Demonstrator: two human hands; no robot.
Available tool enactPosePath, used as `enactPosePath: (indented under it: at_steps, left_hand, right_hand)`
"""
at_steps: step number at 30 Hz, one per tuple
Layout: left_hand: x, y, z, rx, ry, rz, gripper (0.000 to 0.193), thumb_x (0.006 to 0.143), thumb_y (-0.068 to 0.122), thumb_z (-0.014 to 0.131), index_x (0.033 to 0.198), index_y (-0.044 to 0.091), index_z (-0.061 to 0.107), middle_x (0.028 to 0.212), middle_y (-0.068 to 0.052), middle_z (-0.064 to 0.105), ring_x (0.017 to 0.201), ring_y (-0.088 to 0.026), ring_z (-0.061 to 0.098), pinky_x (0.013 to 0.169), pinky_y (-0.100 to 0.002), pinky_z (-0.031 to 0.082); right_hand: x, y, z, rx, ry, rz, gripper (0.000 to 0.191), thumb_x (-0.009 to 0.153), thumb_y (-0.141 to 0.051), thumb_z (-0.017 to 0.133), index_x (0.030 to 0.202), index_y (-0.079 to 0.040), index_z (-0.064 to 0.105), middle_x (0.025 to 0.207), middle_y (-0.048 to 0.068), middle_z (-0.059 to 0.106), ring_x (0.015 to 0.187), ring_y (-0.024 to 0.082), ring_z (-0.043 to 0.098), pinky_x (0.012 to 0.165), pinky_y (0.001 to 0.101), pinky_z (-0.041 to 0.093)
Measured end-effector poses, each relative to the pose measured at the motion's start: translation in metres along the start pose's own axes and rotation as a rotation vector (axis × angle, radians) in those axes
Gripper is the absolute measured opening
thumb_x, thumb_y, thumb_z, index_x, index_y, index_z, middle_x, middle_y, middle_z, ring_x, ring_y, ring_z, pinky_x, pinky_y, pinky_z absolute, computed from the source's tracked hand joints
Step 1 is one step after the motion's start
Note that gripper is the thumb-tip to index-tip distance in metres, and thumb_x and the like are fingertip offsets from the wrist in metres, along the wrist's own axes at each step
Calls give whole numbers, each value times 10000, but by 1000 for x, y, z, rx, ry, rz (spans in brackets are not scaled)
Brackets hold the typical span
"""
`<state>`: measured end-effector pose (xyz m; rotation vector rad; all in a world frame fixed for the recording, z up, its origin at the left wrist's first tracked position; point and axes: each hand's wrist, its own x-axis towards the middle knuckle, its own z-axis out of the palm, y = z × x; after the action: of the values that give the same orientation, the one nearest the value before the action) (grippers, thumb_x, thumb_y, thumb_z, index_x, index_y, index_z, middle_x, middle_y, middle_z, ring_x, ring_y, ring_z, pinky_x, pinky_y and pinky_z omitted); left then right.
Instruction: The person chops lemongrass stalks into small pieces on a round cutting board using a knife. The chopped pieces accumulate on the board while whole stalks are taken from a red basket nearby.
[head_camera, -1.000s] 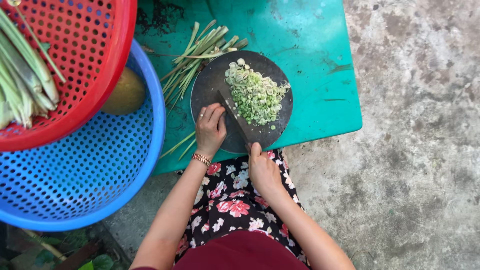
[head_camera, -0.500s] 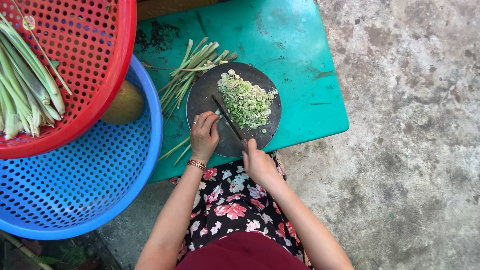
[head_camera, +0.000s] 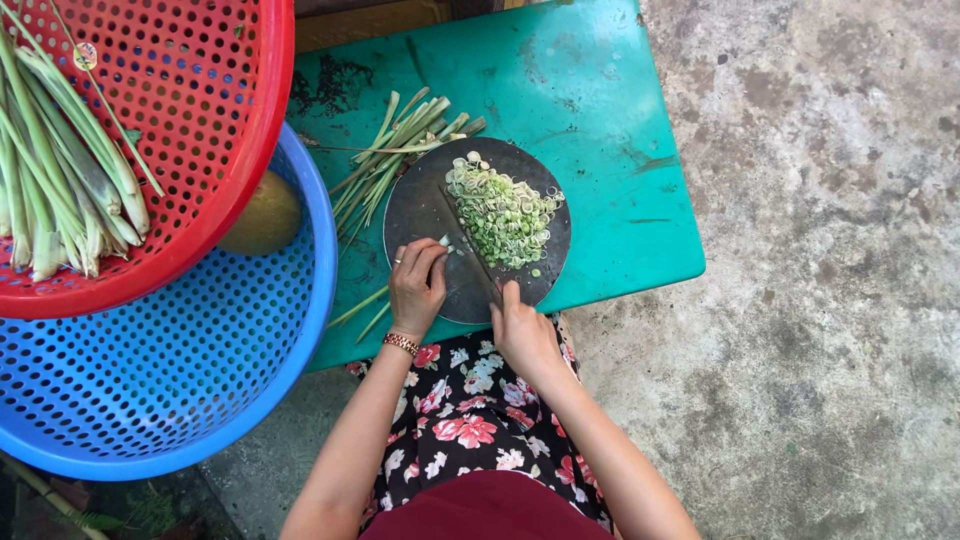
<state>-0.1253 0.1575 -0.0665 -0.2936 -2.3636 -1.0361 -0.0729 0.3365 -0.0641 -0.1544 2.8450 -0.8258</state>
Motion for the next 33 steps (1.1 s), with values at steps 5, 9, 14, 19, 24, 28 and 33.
enactPosePath:
  at_steps: [5,9,14,19,24,28,33]
  left_hand:
    - [5,-13,5,46,-12,-25,147,883,-14,695,1008,60,675,1083,-80,664,982,-307,631,852,-417,530]
    - [5,-27,5,58,-32,2,148,874,-19,693,1000,44,650,1116,-84,671,998,-317,639,849,-416,535]
    - [9,-40,5,15,-38,0,167,861,-29,708,998,43,648,1113,-77,675,978,-305,651,838,-405,544]
    - [9,-41,-3,7,-39,8,183,868,-39,709,1024,44,663,1109,-83,674,973,-314,648,843,-413,541]
    - [8,-36,-5,-26,-22,2,162,883,-30,711,1014,53,665,1085,-73,678,959,-306,656,832,-412,540]
    - [4,-37,-4,15,-40,5,172,864,-39,693,1012,35,650,1115,-99,672,976,-325,644,844,-418,539]
    - [5,-39,-1,2,-22,12,166,867,-34,694,1011,36,646,1110,-91,669,980,-317,647,847,-416,539]
  right_hand:
    - [-23,-10,6,-162,11,-31,215,1003,-207,541,1109,-49,443,735,228,682,571,415,691,458,503,555]
    - [-38,-6,9,-249,-53,-3,174,995,-165,537,1045,-32,437,783,215,676,573,383,703,445,484,555]
    - [-33,-6,27,-305,-83,47,163,959,-111,539,1050,-31,429,815,225,677,615,382,717,478,467,576]
    - [12,-23,40,-293,-1,-14,135,1003,-82,513,1075,-22,417,832,239,678,667,401,721,544,464,588]
    - [0,-20,14,-88,-105,42,247,1009,-214,535,1150,-44,423,751,258,691,656,472,683,559,561,538]
    - [-34,-23,10,-206,-76,23,206,1017,-205,527,1060,-32,424,806,252,683,614,443,695,510,531,556]
    - [-38,-14,26,-274,-63,35,134,984,-120,501,1063,-41,428,816,234,687,630,400,716,508,491,571]
